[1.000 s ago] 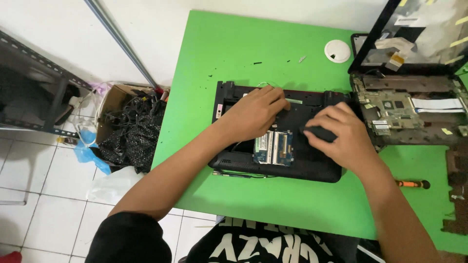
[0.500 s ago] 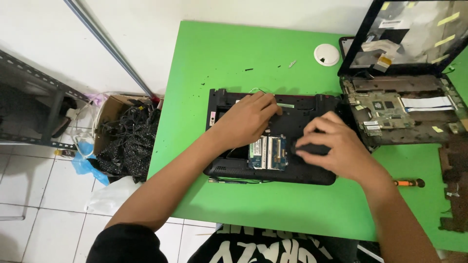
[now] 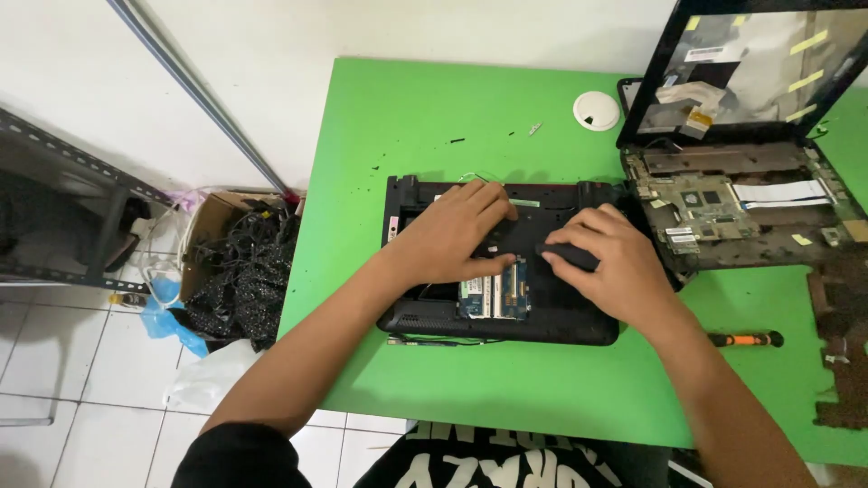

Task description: Disassembling a laptop to remove the keyboard and access internal components

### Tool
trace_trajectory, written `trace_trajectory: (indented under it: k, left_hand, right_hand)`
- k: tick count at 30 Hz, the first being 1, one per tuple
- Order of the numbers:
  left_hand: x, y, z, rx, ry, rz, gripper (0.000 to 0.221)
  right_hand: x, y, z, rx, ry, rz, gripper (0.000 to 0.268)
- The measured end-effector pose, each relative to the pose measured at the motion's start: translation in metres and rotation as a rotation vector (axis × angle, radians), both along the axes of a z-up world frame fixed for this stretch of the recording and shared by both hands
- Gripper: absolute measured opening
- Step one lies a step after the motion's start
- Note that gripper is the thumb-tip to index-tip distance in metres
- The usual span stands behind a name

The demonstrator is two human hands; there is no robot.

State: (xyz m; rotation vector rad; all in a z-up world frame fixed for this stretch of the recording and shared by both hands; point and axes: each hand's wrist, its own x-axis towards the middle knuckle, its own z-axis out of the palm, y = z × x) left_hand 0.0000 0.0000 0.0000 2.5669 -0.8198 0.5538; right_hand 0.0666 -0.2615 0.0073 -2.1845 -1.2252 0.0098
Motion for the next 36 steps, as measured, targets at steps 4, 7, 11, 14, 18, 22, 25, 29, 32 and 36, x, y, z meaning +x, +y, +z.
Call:
trace_trajectory:
  k: [4, 7, 11, 14, 18, 22, 25, 29, 32, 36]
  left_hand:
    - [0.000, 0.003, -0.003, 0.000, 0.018, -0.006, 0.046]
    - [0.000, 0.005, -0.003, -0.068, 0.047, -0.065, 0.046]
    - [-0.001, 0.004, -0.003, -0.175, 0.131, -0.122, 0.045]
    - [-0.004, 0.004, -0.007, -0.143, 0.083, -0.087, 0.040]
    - [-0.001, -0.003, -0.011, 0.039, -0.117, 0.017, 0.025]
    - [-0.015, -0.025, 0.005, 0.063, -0.151, -0.018, 0.026]
    - [-0.028, -0.044, 0.015, 0.107, -0.013, -0.094, 0.026]
    - [-0.031, -0.054, -0.001, 0.096, -0.131, -0.129, 0.026]
    - [-0.027, -0.053, -0.006, 0.085, -0.131, -0.115, 0.028]
    - [-0.023, -0.053, -0.009, 0.038, -0.115, -0.122, 0.030]
  right_hand:
    - [-0.006, -0.002, 0.008, -0.029, 0.065, 0.084, 0.013]
    - [-0.008, 0.001, 0.013, -0.048, 0.076, 0.120, 0.012]
    - [0.000, 0.003, 0.010, -0.080, -0.017, -0.070, 0.015]
    - [0.005, 0.006, 0.013, -0.159, -0.092, -0.172, 0.017]
    - [0.021, 0.018, 0.023, -0.345, -0.305, -0.187, 0.017]
    - [0.045, 0.032, 0.005, -0.401, -0.310, -0.141, 0.018]
    - [0.050, 0.039, 0.001, -0.430, -0.296, -0.150, 0.017]
    - [0.053, 0.051, -0.006, -0.445, -0.339, -0.134, 0.014]
    - [0.058, 0.057, -0.017, -0.396, -0.353, -0.084, 0.013]
    - [0.060, 0.056, 0.002, -0.428, -0.295, 0.017, 0.009]
